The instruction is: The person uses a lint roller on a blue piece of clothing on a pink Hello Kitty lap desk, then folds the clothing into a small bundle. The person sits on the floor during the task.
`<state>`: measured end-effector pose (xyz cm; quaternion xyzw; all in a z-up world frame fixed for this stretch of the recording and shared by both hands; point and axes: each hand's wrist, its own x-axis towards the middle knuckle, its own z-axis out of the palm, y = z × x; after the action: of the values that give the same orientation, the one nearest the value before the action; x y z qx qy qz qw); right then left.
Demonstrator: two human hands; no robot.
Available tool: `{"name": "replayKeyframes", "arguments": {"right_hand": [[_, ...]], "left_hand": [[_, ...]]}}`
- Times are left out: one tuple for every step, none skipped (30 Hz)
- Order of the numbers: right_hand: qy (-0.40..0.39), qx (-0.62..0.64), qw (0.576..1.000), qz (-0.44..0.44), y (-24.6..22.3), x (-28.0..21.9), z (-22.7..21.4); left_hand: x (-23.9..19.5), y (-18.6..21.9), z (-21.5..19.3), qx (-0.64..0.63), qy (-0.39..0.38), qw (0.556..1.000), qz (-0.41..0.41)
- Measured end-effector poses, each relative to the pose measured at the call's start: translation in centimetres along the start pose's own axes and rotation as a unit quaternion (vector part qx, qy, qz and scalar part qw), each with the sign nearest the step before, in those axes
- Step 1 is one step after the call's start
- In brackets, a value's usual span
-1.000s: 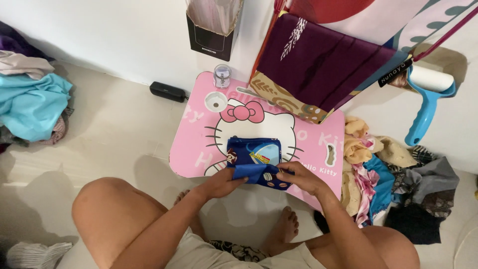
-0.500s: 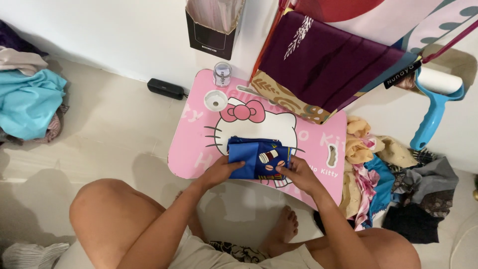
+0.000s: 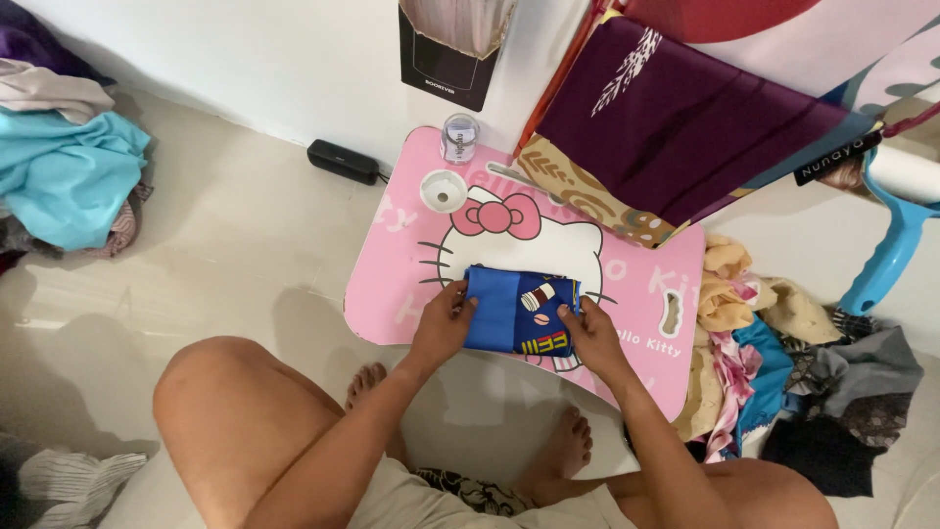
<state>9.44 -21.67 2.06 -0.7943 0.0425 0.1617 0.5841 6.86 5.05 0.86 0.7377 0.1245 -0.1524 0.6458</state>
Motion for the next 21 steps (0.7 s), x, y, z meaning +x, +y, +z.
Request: {"name": "replayKeyframes", "arguments": {"right_hand": [[0.018, -0.017, 1.000, -0.001, -0.3, 0.0, 0.2], [0.017, -0.017, 1.000, 0.000, 0.2, 0.1, 0.3], [0.038, -0.039, 0.998, -0.003, 0.8, 0.2, 0.4], [0.059, -0.061, 0.996, -0.005, 1.4, 0.3, 0.5], [0.060, -0.061, 0.996, -0.005, 2.2, 0.6, 0.5], [0.076, -0.074, 0.994, -0.014, 3.0, 0.9, 0.5], [0.093, -0.086, 0.992, -0.024, 3.8, 1.2, 0.5], [0.094, -0.086, 0.992, -0.023, 3.1, 0.9, 1.0], [0.108, -0.085, 0.990, -0.021, 2.4, 0.7, 1.5], [0.121, -0.084, 0.989, -0.018, 1.6, 0.5, 1.9], [0.122, -0.084, 0.989, -0.019, 2.3, 0.7, 1.9], [0.136, -0.092, 0.986, -0.023, 3.0, 1.0, 1.8], [0.151, -0.099, 0.983, -0.027, 3.6, 1.2, 1.8], [0.152, -0.098, 0.983, -0.027, 4.0, 1.4, 1.8], [0.162, -0.108, 0.980, -0.036, 4.4, 1.5, 1.8], [0.173, -0.117, 0.977, -0.045, 4.8, 1.6, 1.8], [0.173, -0.116, 0.977, -0.045, 4.8, 1.7, 1.9], [0.182, -0.117, 0.975, -0.046, 4.7, 1.7, 1.9], [0.191, -0.119, 0.973, -0.048, 4.6, 1.7, 2.0], [0.192, -0.118, 0.973, -0.048, 4.5, 1.5, 2.1], [0.196, -0.104, 0.974, -0.036, 4.4, 1.4, 2.2]], "left_hand": [[-0.2, 0.2, -0.1, 0.001, 0.016, 1.000, 0.004], [-0.6, 0.5, 0.0, 0.001, 0.016, 1.000, 0.003], [-0.9, 0.8, 0.1, 0.007, 0.030, 1.000, 0.007], [-1.2, 1.0, 0.2, 0.014, 0.044, 0.999, 0.012], [-1.1, 0.7, 0.3, 0.014, 0.043, 0.999, 0.012], [-1.0, 0.4, 0.4, 0.023, 0.060, 0.998, 0.016], [-1.0, 0.1, 0.6, 0.032, 0.077, 0.996, 0.020], [-1.0, 0.0, 0.7, 0.032, 0.076, 0.996, 0.020], [-1.0, -0.1, 0.8, 0.035, 0.086, 0.996, 0.014], [-1.0, -0.2, 0.8, 0.038, 0.096, 0.995, 0.008], [-1.3, 0.1, 0.9, 0.039, 0.096, 0.995, 0.009], [-1.6, 0.3, 1.0, 0.038, 0.106, 0.993, 0.021], [-1.8, 0.6, 1.1, 0.037, 0.115, 0.992, 0.033], [-1.8, 0.5, 1.2, 0.038, 0.114, 0.992, 0.034], [-1.8, 0.4, 1.2, 0.041, 0.123, 0.991, 0.045], [-1.8, 0.2, 1.3, 0.043, 0.131, 0.989, 0.057], [-1.4, -0.4, 1.5, 0.044, 0.130, 0.989, 0.057], [-1.1, -1.0, 1.8, 0.043, 0.149, 0.986, 0.059], [-0.7, -1.7, 2.0, 0.041, 0.167, 0.983, 0.061], [-0.9, -1.4, 2.0, 0.042, 0.166, 0.983, 0.062], [-1.0, -1.2, 2.1, 0.043, 0.178, 0.981, 0.065]]}}
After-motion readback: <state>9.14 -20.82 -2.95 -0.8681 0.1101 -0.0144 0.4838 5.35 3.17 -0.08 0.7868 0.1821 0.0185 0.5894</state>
